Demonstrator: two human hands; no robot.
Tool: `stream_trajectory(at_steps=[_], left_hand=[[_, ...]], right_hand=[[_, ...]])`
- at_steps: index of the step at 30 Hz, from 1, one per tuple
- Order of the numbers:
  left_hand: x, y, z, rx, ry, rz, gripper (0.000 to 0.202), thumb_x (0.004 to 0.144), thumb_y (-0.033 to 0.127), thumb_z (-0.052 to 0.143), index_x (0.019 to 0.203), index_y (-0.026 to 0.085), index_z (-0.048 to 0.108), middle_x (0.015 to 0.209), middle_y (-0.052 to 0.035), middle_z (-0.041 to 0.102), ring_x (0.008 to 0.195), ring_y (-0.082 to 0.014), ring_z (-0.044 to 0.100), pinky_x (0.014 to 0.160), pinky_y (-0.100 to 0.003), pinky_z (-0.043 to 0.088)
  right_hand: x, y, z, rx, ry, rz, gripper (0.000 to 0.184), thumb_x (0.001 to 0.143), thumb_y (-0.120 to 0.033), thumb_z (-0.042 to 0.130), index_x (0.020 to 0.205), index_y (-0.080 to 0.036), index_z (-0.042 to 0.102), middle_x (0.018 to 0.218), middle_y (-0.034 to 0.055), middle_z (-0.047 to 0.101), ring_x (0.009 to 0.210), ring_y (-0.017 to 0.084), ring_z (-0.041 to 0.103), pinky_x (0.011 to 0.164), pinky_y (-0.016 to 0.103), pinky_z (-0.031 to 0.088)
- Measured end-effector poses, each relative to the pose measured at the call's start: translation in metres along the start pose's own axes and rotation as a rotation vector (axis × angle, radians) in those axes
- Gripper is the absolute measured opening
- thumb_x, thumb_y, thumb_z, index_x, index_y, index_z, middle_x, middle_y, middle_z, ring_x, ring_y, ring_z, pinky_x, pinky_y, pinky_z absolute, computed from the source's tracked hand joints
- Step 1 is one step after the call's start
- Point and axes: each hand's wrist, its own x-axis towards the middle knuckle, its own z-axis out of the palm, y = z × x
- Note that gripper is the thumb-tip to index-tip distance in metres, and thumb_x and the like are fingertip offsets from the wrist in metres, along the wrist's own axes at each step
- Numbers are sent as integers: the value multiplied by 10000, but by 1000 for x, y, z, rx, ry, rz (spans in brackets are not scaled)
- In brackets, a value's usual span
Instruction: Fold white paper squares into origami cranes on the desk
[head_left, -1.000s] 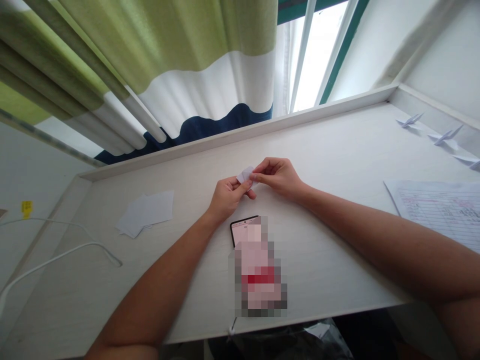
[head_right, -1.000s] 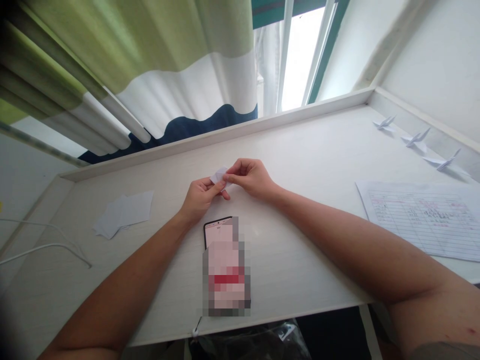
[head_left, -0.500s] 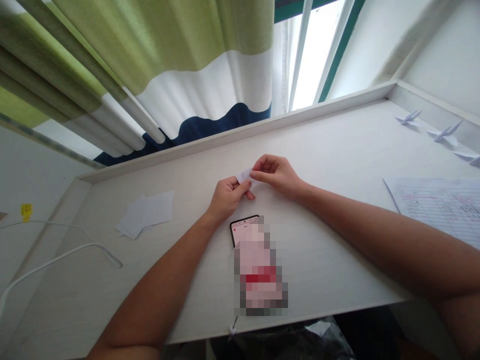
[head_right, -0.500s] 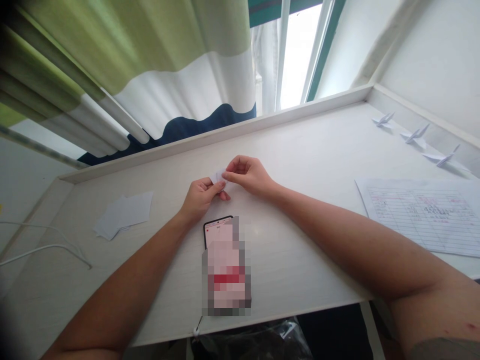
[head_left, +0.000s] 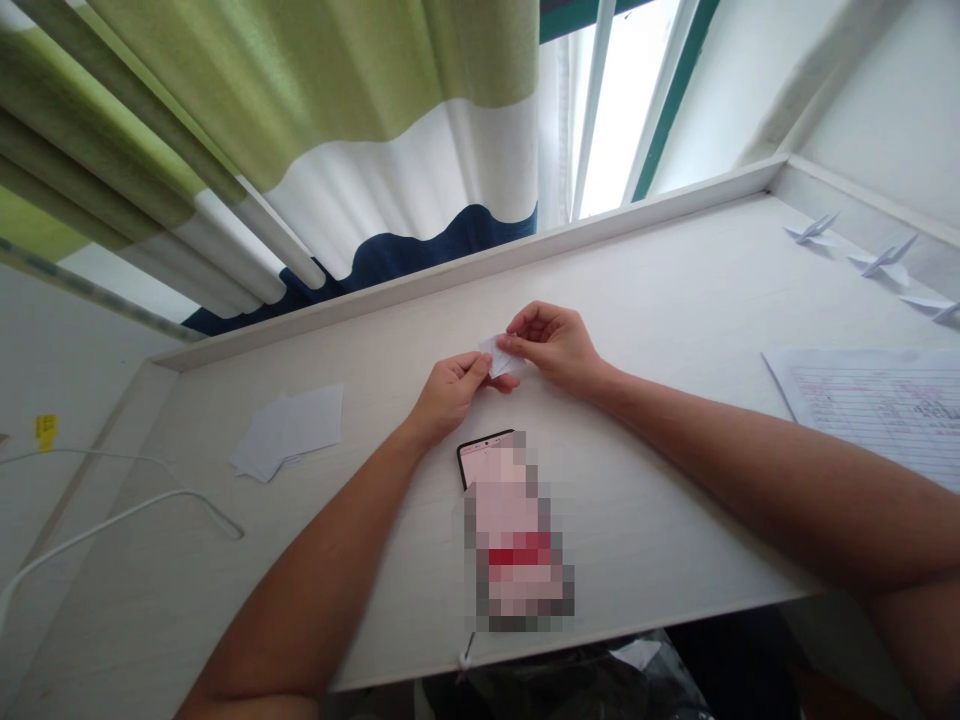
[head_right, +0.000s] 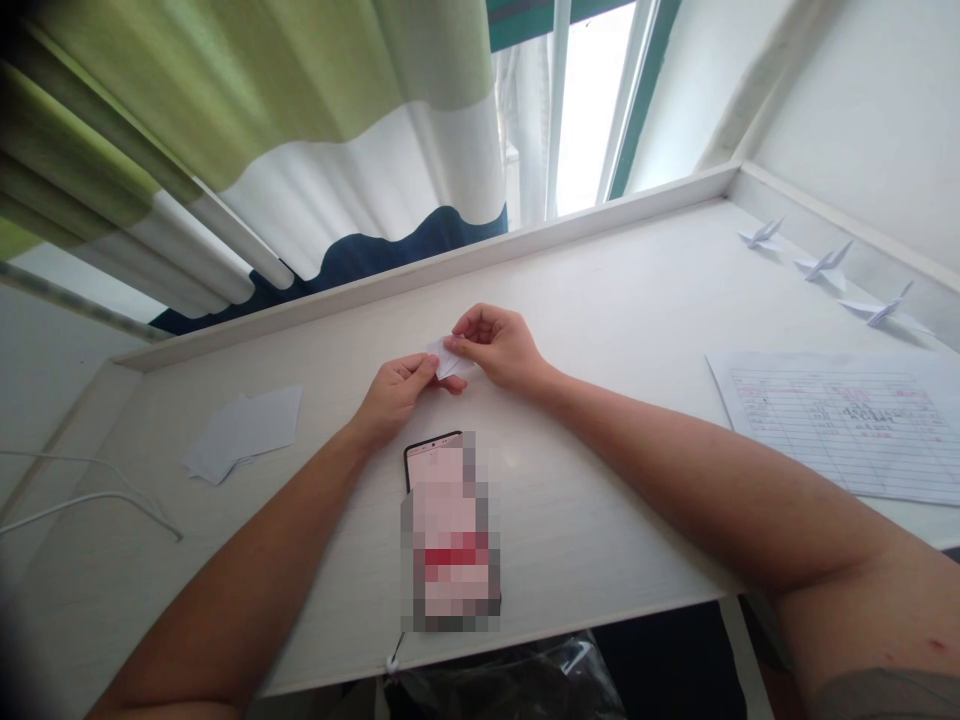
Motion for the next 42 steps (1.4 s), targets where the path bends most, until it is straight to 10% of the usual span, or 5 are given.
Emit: stream_trajectory(at_steps=[27, 42], left_hand=[[2, -9, 4, -63, 143, 45, 352, 895, 496, 788, 858, 152, 726, 870, -112, 832, 700, -185, 739, 814, -351, 586], [6, -14, 8, -121, 272, 73, 514, 840, 649, 812, 890, 145, 724, 828, -92, 822, 664, -206, 785, 709, -325, 623]], right_hand=[[2, 7, -2, 22, -132, 48, 382, 822, -435, 867, 1080, -202, 709, 796, -10, 710, 793, 168, 716, 782, 364, 668], [-3, 6, 1, 38, -174, -30, 387, 867, -379, 838, 1154, -208, 641, 881, 0, 738, 786, 162, 758, 778, 347, 657]])
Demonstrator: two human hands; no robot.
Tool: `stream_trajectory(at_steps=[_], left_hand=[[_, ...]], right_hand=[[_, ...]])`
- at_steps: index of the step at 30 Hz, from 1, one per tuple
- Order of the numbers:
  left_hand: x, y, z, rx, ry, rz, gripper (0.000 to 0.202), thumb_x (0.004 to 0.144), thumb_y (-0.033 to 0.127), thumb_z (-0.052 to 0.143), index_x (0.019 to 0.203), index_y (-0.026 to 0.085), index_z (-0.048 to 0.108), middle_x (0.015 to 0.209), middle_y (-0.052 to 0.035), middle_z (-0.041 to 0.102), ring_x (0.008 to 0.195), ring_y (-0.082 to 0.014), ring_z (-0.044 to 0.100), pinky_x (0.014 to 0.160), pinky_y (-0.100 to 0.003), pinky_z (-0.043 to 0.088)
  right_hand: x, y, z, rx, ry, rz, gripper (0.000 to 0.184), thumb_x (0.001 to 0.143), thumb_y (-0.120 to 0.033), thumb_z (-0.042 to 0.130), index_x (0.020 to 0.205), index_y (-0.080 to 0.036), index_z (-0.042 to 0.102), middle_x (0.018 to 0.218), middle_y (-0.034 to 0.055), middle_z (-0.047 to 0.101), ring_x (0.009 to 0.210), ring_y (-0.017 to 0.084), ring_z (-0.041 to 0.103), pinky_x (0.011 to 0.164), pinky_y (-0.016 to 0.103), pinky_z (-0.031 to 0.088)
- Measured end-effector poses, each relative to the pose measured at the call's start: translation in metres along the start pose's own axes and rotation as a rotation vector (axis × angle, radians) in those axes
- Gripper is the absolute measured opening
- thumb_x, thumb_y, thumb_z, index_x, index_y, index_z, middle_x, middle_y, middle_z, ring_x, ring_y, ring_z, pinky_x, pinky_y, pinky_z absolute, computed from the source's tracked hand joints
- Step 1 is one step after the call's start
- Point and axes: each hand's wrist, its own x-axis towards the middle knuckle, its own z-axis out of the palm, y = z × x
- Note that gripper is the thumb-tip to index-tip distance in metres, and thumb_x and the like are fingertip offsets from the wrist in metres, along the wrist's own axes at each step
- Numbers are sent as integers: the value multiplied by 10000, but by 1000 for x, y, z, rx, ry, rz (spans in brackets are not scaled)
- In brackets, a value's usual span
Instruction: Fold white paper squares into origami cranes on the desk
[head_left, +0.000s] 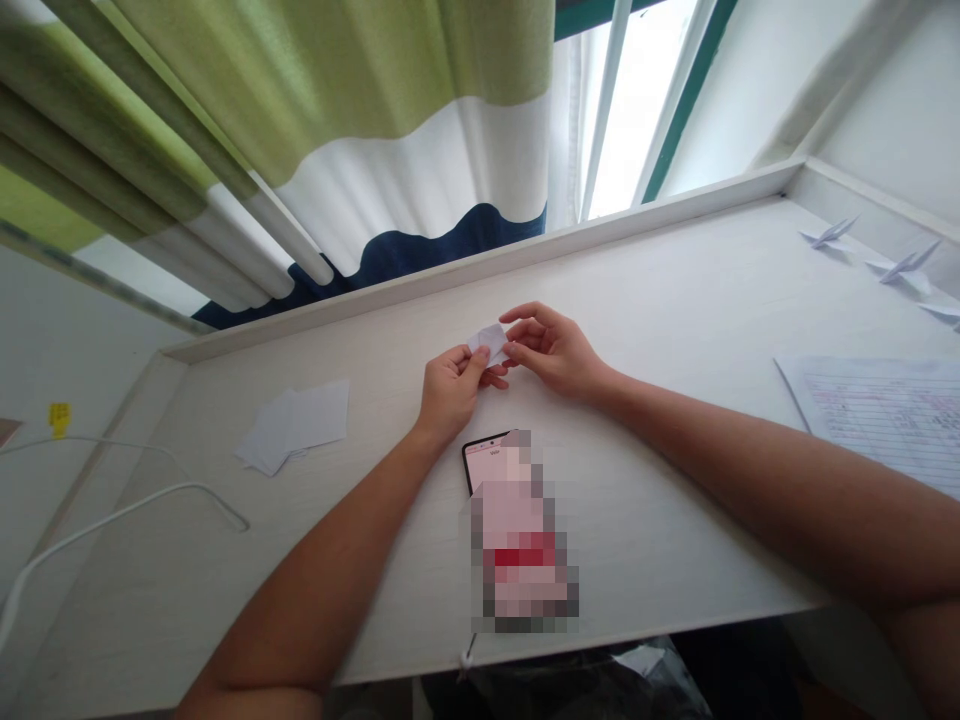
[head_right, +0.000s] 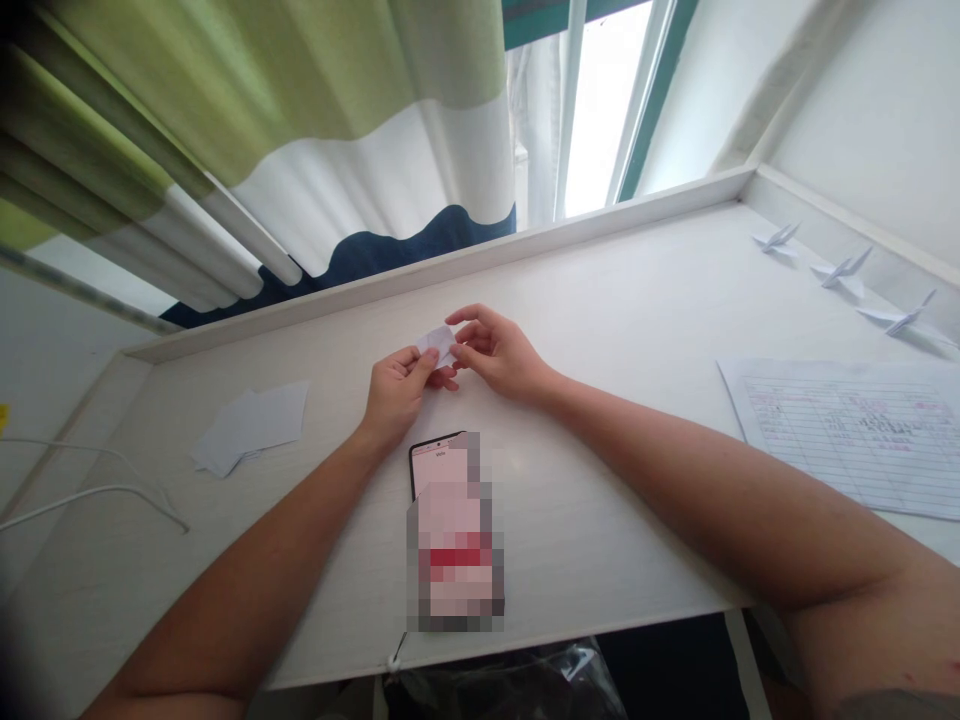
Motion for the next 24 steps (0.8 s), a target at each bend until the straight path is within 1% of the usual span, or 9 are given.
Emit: stream_trajectory(at_steps=[3, 5, 9, 12, 15, 19, 24], left_hand=[[0, -1, -2, -12, -14, 1, 496, 834, 632, 828, 910, 149, 748, 814, -83, 822, 709, -220, 801, 744, -336, 631], [0, -1, -2, -15, -26, 12, 482, 833, 618, 837, 938, 152, 771, 803, -73, 819, 750, -228, 812, 765, -333, 630], [0, 0, -2, -24, -21, 9, 498, 821, 622, 846, 959, 146, 795, 820, -77, 822, 768, -236, 818, 781, -335, 631], [-1, 0, -2, -19, -31, -6, 502, 808, 616, 861, 954, 140, 796, 868, -95, 833, 771, -235, 819, 777, -329, 629], [-1, -1, -1, -3, -39, -1, 496, 814, 610, 857, 943, 137, 781, 850, -98, 829, 741, -224, 809, 756, -319, 624], [-1, -3, -1, 59, -37, 23, 462, 858, 601, 813, 906, 147, 740, 779, -75, 806, 668, -190, 769, 708, -300, 604], [0, -3, -2, 126, -54, 48, 426, 900, 575, 768, 803, 169, 682, 709, -47, 767, 619, -161, 722, 675, -277, 565]], right_hand=[[0, 1, -1, -24, 20, 13, 328, 838, -392, 864, 1019, -212, 658, 885, 10, 744, 796, 166, 743, 788, 359, 653], [1, 1, -1, -35, 33, 33, 331, 816, -419, 881, 973, -209, 679, 900, 22, 756, 823, 177, 739, 812, 376, 654], [2, 1, -2, -19, 44, 54, 353, 794, -458, 894, 959, -195, 726, 921, 40, 775, 866, 195, 744, 871, 413, 656], [2, 1, -2, -24, 59, 60, 341, 788, -445, 894, 955, -192, 739, 914, 42, 782, 854, 195, 742, 868, 416, 654], [1, 1, -1, -46, 71, 58, 301, 787, -409, 888, 942, -195, 743, 899, 38, 784, 825, 186, 732, 826, 394, 645], [1, 0, -1, -71, 64, 57, 258, 779, -356, 880, 914, -195, 731, 847, 27, 763, 790, 175, 714, 767, 360, 622], [2, -1, -2, -26, 21, 88, 268, 771, -330, 891, 874, -195, 684, 798, 8, 742, 766, 161, 709, 763, 352, 627]])
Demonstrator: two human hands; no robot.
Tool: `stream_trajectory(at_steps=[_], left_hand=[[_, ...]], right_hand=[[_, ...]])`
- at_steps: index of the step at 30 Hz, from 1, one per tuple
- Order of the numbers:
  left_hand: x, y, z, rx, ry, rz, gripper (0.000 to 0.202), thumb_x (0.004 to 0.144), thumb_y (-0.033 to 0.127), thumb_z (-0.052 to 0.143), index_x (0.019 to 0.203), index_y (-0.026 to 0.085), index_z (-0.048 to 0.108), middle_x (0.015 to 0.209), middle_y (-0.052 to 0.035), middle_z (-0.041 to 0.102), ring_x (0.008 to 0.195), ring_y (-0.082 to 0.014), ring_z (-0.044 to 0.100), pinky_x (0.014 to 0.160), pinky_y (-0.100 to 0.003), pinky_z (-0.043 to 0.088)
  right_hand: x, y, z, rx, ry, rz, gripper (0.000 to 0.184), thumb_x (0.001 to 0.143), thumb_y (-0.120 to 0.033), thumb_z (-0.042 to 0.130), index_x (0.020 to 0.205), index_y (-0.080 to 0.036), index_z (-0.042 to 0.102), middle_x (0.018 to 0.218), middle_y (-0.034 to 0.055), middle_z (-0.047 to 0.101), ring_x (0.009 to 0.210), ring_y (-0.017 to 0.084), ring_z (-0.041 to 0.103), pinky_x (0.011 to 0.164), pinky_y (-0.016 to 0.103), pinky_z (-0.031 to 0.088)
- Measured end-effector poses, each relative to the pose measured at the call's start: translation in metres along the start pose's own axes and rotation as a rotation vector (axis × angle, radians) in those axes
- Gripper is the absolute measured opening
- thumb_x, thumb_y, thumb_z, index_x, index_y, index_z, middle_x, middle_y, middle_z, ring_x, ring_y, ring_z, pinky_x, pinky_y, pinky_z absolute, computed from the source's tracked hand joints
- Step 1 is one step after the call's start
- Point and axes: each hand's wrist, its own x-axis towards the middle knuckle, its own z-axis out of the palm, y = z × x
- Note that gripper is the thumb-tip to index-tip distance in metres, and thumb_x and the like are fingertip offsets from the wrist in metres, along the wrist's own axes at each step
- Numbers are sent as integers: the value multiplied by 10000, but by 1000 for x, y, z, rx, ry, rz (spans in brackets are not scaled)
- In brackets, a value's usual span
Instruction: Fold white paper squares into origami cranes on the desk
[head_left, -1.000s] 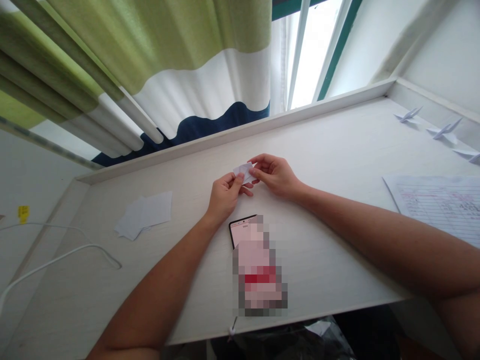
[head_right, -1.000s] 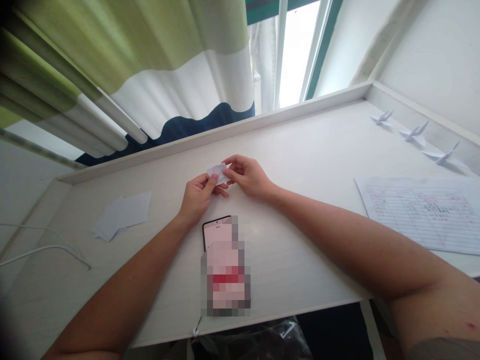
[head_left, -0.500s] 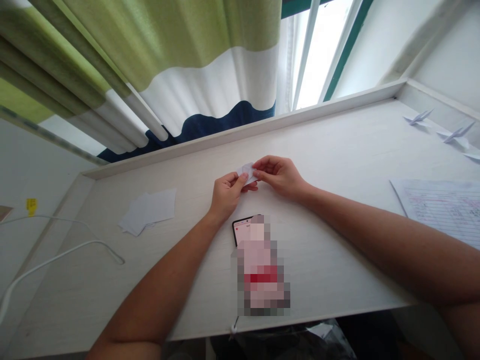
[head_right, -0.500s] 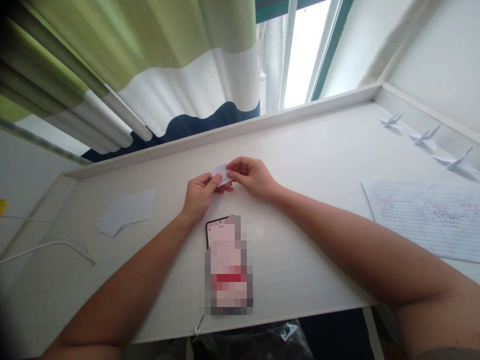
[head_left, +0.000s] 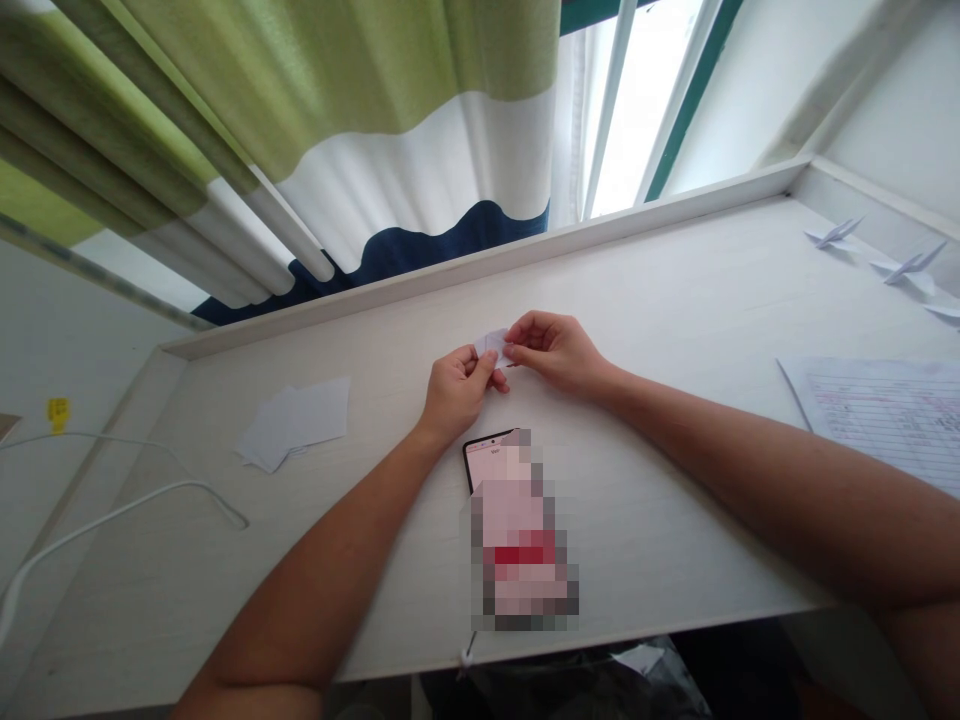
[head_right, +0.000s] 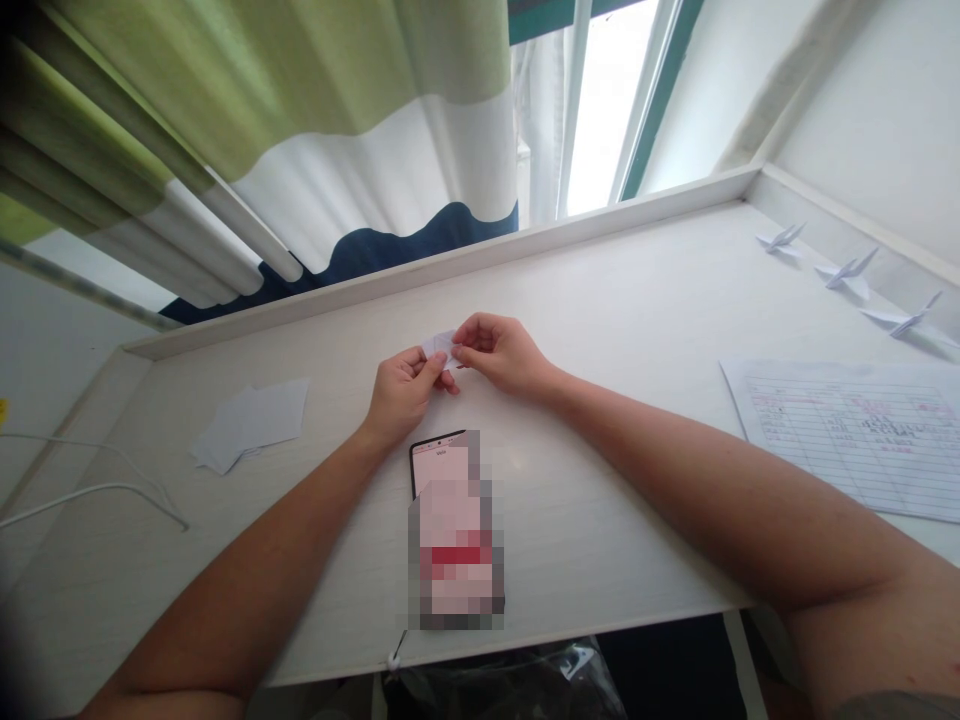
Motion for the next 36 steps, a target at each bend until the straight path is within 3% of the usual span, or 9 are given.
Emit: stream_trajectory(at_steps=[9, 15, 19, 22, 26, 29, 36], left_hand=[[-2, -2, 1, 105, 47, 27, 381, 970, 516, 695, 783, 187, 650, 689, -40, 771, 636, -173, 734, 678, -278, 525], [-4, 3, 0, 116, 30, 25, 402, 956, 538, 710, 779, 179, 681, 710, -52, 787, 639, -175, 731, 684, -278, 526], [-6, 6, 0, 125, 19, 7, 419, 933, 556, 739, 769, 173, 706, 689, -60, 783, 574, -166, 690, 613, -274, 492], [-6, 7, 0, 91, 33, -6, 456, 920, 588, 747, 735, 175, 692, 674, -66, 778, 577, -172, 698, 637, -282, 512], [-4, 9, 1, 40, 25, -2, 552, 975, 679, 621, 826, 164, 748, 735, -90, 802, 714, -211, 762, 746, -312, 565], [-3, 9, 1, -17, -1, -5, 629, 1006, 722, 519, 904, 155, 771, 792, -111, 820, 753, -229, 779, 744, -328, 583], [-4, 8, 1, -33, -20, -13, 487, 914, 632, 744, 941, 146, 761, 838, -109, 831, 756, -225, 798, 775, -330, 611]], right_hand=[[3, 0, -3, 30, -58, 49, 340, 768, -350, 907, 952, -191, 668, 757, -6, 724, 725, 156, 714, 741, 346, 633], [2, -5, -5, 49, -41, 61, 338, 793, -260, 849, 1009, -210, 595, 721, -43, 701, 700, 136, 692, 737, 318, 596], [1, -7, -5, 18, -56, 67, 396, 801, -293, 855, 1072, -221, 575, 704, -59, 687, 683, 141, 687, 722, 319, 595], [1, -6, -4, 9, -86, 56, 419, 787, -318, 879, 1085, -218, 602, 729, -48, 693, 715, 154, 711, 745, 332, 611], [0, -5, -3, 16, -72, 31, 381, 807, -311, 864, 1086, -214, 625, 726, -53, 681, 712, 148, 706, 773, 354, 634], [0, -5, -3, 22, -45, 16, 370, 817, -318, 859, 1084, -204, 629, 717, -51, 671, 704, 144, 698, 763, 346, 630], [1, -4, -4, 32, -28, 4, 394, 817, -351, 870, 1078, -179, 630, 733, -23, 695, 705, 148, 704, 742, 335, 619]])
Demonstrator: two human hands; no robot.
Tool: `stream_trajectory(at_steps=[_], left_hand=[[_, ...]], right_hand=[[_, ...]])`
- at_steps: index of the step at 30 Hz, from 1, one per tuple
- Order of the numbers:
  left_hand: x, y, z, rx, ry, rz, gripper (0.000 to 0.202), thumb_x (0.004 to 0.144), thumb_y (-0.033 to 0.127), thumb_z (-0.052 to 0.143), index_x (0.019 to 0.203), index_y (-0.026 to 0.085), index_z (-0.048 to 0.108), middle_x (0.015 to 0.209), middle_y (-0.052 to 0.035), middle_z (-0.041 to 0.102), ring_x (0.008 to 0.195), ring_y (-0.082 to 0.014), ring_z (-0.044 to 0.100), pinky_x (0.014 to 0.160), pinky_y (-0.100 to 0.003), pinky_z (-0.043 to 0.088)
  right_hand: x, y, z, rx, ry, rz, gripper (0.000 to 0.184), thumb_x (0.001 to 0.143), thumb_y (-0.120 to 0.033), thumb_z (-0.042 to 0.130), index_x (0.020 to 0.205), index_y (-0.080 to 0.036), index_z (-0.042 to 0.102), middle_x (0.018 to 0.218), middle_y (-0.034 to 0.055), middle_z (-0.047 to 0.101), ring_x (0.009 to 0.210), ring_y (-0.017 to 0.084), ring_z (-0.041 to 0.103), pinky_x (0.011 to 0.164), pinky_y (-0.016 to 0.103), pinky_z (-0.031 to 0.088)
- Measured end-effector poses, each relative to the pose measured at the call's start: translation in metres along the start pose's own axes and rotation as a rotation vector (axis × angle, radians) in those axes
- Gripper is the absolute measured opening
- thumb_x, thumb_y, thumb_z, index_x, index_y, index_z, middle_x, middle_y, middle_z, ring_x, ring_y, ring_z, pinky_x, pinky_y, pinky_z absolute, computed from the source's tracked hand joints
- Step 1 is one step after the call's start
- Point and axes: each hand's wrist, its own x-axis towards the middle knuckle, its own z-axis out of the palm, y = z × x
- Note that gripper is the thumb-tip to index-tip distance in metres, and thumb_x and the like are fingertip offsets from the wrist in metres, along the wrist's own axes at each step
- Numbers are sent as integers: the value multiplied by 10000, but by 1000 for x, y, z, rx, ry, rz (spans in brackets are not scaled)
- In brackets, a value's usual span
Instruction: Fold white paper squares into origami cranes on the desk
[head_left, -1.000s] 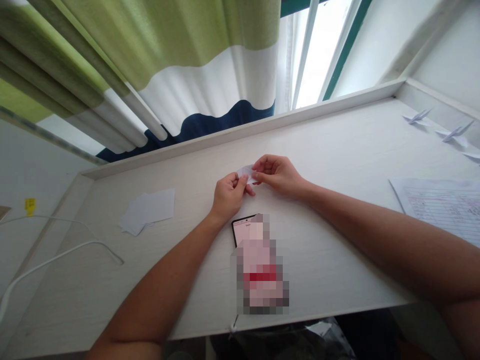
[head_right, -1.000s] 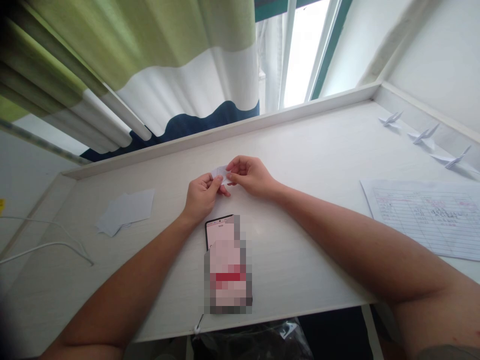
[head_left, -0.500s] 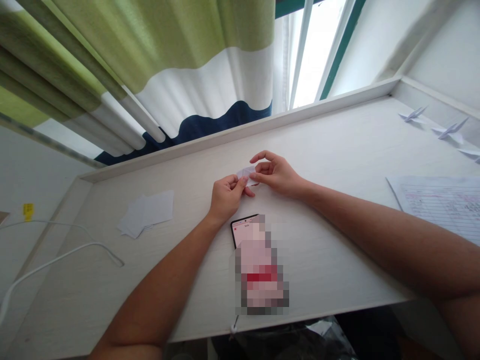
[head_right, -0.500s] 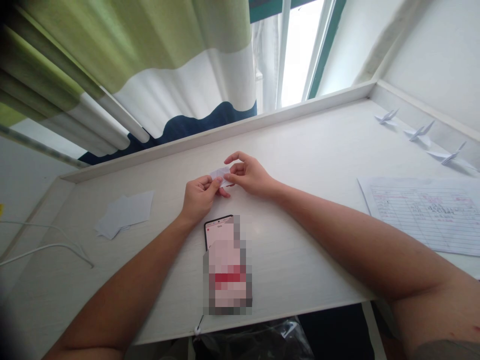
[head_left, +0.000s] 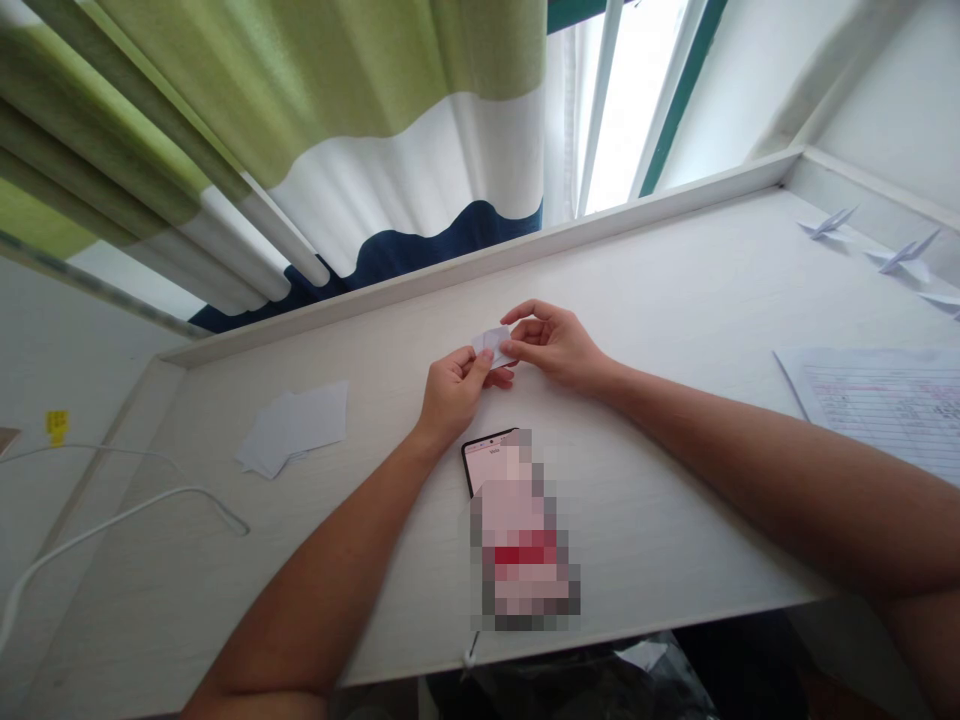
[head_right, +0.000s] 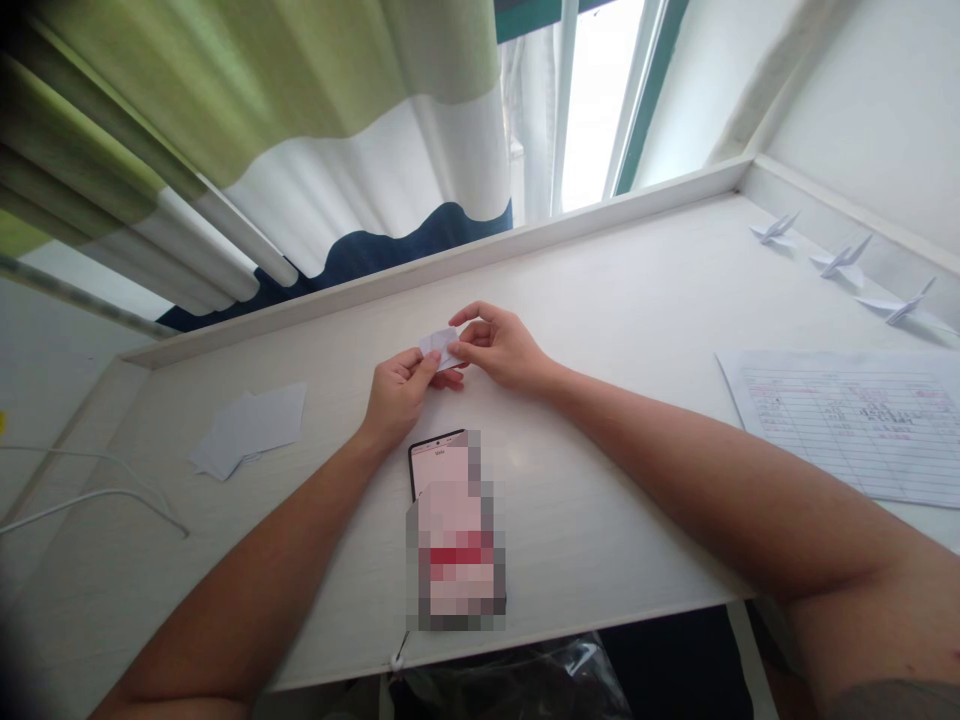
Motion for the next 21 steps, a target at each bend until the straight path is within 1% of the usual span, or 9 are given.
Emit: stream_trajectory(at_steps=[3, 8, 13, 18, 21], left_hand=[[0, 1, 0, -11, -3, -9, 458, 907, 592, 772, 989, 141, 772, 840, -104, 832, 773, -235, 808, 785, -339, 621], [0, 1, 1, 10, 6, 1, 394, 942, 530, 750, 1003, 143, 784, 814, -92, 826, 791, -231, 812, 809, -337, 624], [-1, 0, 2, 7, 18, 15, 374, 947, 516, 747, 1002, 149, 791, 798, -81, 820, 780, -227, 806, 809, -343, 625], [-1, -1, 1, -11, -15, 10, 386, 904, 495, 800, 1057, 141, 791, 871, -100, 839, 757, -211, 794, 793, -329, 620], [-1, -1, 1, -7, -24, 1, 359, 914, 470, 787, 1050, 137, 788, 851, -96, 836, 783, -214, 797, 818, -325, 614]], right_hand=[[-1, 0, 1, -9, 4, -1, 405, 814, -379, 877, 1073, -191, 630, 734, -28, 702, 710, 153, 715, 740, 340, 621], [-1, 0, 2, -13, 7, 0, 414, 806, -416, 887, 1056, -205, 634, 725, -34, 711, 692, 150, 717, 719, 333, 621], [-1, -1, 3, -10, 12, -16, 401, 808, -406, 882, 1051, -206, 635, 699, -46, 690, 662, 140, 691, 702, 327, 614], [-2, -1, 5, -11, 38, -29, 376, 812, -379, 871, 1045, -198, 639, 681, -48, 684, 632, 134, 677, 672, 321, 607], [-2, -2, 6, -29, 47, -26, 364, 813, -377, 863, 1039, -197, 640, 680, -43, 692, 628, 141, 686, 661, 323, 609]])
